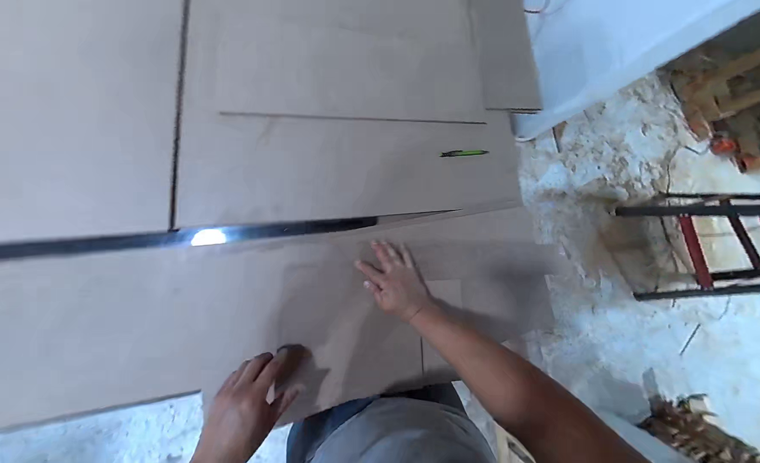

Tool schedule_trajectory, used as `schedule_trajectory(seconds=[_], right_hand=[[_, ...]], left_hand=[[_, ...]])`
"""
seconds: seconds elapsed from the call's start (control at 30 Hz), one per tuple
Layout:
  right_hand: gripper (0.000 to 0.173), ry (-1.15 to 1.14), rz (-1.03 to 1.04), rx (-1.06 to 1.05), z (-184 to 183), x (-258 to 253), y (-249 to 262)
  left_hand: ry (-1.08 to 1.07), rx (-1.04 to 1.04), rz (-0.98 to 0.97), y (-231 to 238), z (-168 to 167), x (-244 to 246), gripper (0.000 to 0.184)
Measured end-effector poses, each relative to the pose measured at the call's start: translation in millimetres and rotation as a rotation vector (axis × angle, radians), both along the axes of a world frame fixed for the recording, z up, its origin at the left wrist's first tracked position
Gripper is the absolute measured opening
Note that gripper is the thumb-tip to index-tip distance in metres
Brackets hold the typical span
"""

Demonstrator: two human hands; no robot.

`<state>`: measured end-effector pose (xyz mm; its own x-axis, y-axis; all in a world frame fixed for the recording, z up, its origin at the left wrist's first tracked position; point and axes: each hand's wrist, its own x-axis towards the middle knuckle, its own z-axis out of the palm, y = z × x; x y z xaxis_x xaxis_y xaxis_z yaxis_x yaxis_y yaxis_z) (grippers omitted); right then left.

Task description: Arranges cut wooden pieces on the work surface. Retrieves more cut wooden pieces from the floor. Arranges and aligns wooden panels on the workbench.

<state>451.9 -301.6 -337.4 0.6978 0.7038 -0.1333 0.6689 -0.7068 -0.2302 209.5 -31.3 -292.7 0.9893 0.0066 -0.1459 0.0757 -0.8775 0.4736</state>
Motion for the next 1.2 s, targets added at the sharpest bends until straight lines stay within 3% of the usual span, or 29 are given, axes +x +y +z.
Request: schedule_trajectory(seconds=[0.13, 0.3, 0.4, 0.47, 0.57, 0.63, 0.77, 0.87, 0.93, 1.03, 1.2], right_hand=[[0.044, 0.034, -0.024, 0.081, -2, -4, -4], [0.043, 0.232, -0.062, 0.241, -5, -1, -7], [0.042, 0.325, -0.077, 0.278, -5, 0, -11], [0.044, 0.392, -0.075, 0.284, 1, 3, -17], [0.043, 0.294, -0.070, 0.277, 2, 6, -19], [0.041, 0.227, -0.046, 0.288, -8, 5, -16], [0.047, 0.198, -0.028, 0.304, -17, 2, -14], [0.062, 0.151, -0.043, 0.227, -17, 0, -13], [0.071, 0.120, -0.049, 0.175, -15, 1, -12], [0.074, 0.071, -0.050, 0.139, -16, 0, -13], [0.075, 0.021, -0.034, 0.115, -16, 0, -13]], left_hand=[[-0.078, 0.070, -0.092, -55, 38, 189, 0.038], [-0.026, 0.085, -0.250, -182, 27, 446, 0.038], [0.085, 0.144, -0.213, -243, -8, 542, 0.044], [0.157, 0.218, -0.186, -268, -26, 564, 0.037], [0.193, 0.264, -0.137, -272, -26, 553, 0.029], [0.227, 0.116, -0.031, -244, -17, 523, 0.028], [0.123, -0.349, 0.203, -123, 29, 409, 0.030], [0.039, -0.546, 0.407, -28, 62, 300, 0.030], [0.029, -0.629, 0.511, 7, 71, 240, 0.025], [0.057, -0.694, 0.554, 8, 59, 203, 0.016], [0.233, -0.448, 0.508, -24, 26, 225, 0.009]])
